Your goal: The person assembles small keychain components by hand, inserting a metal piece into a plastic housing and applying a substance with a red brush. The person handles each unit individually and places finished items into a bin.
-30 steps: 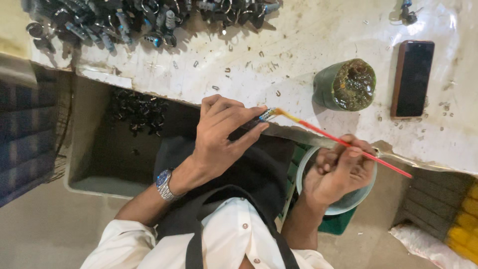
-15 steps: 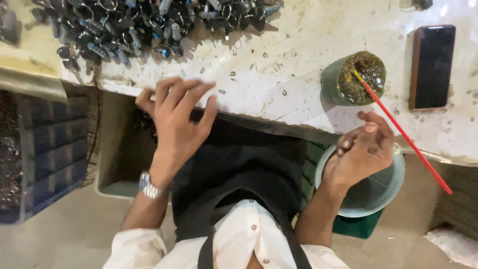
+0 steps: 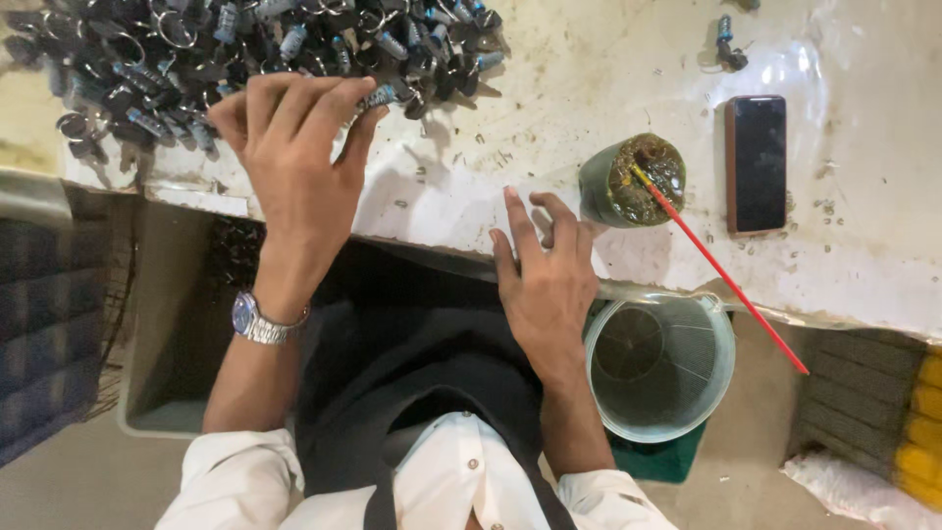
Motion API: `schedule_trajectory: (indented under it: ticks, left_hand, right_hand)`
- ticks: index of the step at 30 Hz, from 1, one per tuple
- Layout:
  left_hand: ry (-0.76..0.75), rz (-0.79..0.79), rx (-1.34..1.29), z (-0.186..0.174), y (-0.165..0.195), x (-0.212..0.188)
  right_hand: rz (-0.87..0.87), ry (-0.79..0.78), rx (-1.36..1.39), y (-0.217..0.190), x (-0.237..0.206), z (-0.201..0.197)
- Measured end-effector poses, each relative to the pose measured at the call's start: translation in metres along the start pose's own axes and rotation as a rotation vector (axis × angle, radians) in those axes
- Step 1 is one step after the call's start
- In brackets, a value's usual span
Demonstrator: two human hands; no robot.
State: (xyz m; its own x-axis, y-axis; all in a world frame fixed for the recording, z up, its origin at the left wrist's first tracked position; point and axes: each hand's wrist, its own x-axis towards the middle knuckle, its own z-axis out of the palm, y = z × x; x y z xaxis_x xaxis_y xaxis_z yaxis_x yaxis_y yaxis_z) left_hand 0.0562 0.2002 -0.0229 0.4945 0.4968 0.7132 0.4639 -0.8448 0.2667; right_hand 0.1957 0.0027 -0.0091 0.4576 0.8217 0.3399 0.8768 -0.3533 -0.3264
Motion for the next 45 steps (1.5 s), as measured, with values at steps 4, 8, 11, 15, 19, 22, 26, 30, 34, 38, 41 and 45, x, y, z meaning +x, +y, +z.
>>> schedule_trajectory:
  ticks: [4,8,11,15,19,22,26,30,34,38,41,45]
  left_hand:
    - [-0.003,-0.505,-0.836,-0.013,0.009,-0.008]
    - [0.024,-0.801,-1.395,-0.020,0.029,-0.023]
    - [-0.132,-0.818,-1.340,-0.018,0.052,-0.037]
    - [-0.344,-0.803,-1.185,-0.008,0.084,-0.059]
    - [-0.269,-0.438,-0.974,-0.004,0.100,-0.070]
    - [-0.231,-0.352,-0.869,-0.005,0.103,-0.069]
    - [-0.206,-0.274,-0.864,-0.010,0.100,-0.067]
    - [-0.194,-0.235,-0.859,-0.013,0.099,-0.065]
    - [-0.185,-0.167,-0.853,-0.015,0.097,-0.063]
    - [-0.185,-0.167,-0.860,-0.016,0.099,-0.060]
    - [-0.209,-0.227,-0.865,-0.016,0.100,-0.059]
    - [-0.221,-0.268,-0.825,-0.016,0.099,-0.060]
  right_hand:
    - [-0.088,-0.064,-0.172,-0.001,0.007,0.008]
    - [0.027,-0.006,0.101,0.003,0.001,0.008]
    - [0.083,0.176,0.374,0.003,-0.014,0.005]
    - [0.364,0.156,0.867,0.004,-0.038,0.004]
    - [0.386,0.198,0.967,0.008,-0.051,0.012]
    - [0.402,0.227,0.859,0.012,-0.052,0.017]
    - [0.358,0.243,0.900,0.014,-0.047,0.018]
    - [0.349,0.219,0.852,0.012,-0.046,0.013]
    - [0.344,0.215,0.740,0.011,-0.053,0.010]
    - [0.407,0.215,1.029,0.019,-0.055,0.012]
    - [0.579,0.318,1.107,0.033,-0.050,0.006]
    - [0.685,0.610,1.241,0.064,-0.038,-0.010]
